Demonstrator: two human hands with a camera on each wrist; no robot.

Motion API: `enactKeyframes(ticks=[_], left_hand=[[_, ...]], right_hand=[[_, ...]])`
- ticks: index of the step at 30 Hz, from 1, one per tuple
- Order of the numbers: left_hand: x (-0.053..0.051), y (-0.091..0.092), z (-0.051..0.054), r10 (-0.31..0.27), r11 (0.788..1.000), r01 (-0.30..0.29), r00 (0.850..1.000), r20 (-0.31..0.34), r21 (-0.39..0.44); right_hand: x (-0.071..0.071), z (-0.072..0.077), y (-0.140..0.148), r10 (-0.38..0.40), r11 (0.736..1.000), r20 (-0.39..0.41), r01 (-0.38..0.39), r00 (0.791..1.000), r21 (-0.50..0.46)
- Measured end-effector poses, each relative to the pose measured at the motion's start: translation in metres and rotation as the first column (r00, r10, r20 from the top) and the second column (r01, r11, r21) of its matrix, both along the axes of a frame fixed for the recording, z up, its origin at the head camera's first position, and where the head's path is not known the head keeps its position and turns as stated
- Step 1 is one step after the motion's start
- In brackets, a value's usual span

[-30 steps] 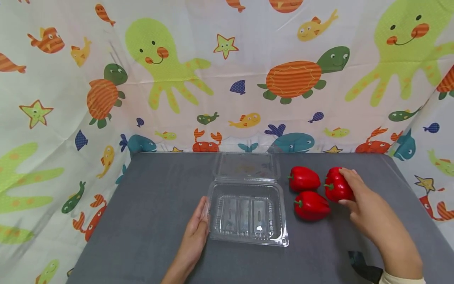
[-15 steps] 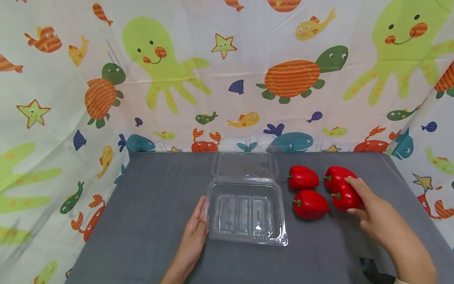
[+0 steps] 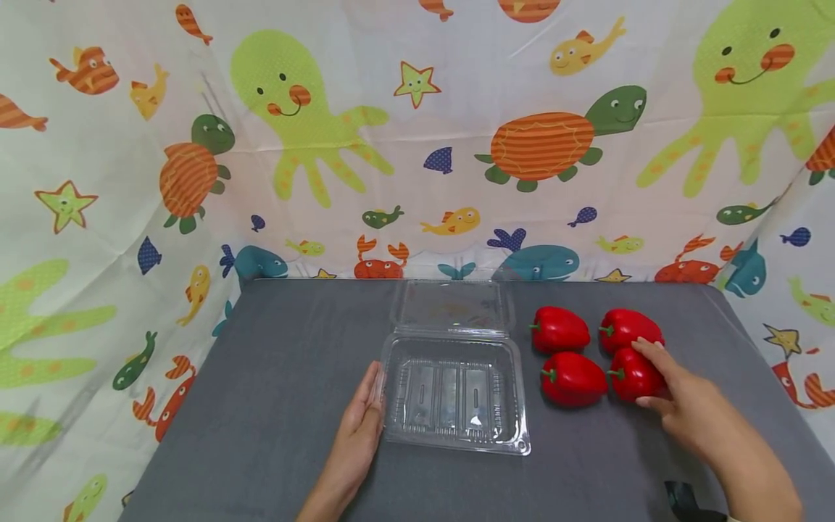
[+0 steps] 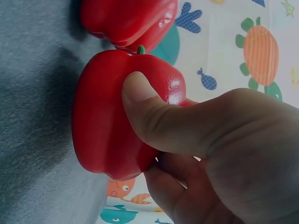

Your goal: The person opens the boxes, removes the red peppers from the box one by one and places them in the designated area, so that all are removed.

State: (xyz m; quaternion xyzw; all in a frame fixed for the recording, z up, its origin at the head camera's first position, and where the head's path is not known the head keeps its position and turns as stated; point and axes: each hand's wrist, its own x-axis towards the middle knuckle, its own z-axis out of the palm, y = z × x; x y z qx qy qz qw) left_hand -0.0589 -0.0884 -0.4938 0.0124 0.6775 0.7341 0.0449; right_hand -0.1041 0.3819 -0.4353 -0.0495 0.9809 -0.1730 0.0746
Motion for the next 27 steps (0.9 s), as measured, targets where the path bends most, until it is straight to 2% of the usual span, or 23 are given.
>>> enactKeyframes(ticks=[10, 14, 20, 27], left_hand=[[0.002, 0.0, -0.002, 0.013, 1.0, -0.012, 1.0, -0.013, 0.024], [0.001, 0.0, -0.003, 0.009, 0.999, -0.009, 1.0, -0.01, 0.034], [0.001, 0.001, -0.002, -0.001, 1.0, 0.001, 1.0, -0.02, 0.03], [0.0, 0.0, -0.003, 0.009, 0.998, -0.009, 1.0, -0.008, 0.066]], right_hand=[[-0.005, -0.008, 0.003, 0.032, 0.999, 0.037, -0.033, 0.999, 0.011], [-0.004, -0.01, 0.005, 0.027, 0.999, 0.049, -0.028, 0.998, 0.021], [-0.003, -0.011, 0.006, 0.024, 0.999, 0.026, -0.025, 0.999, 0.04], [0.002, -0.009, 0.005, -0.001, 0.999, 0.076, -0.002, 0.997, 0.042]])
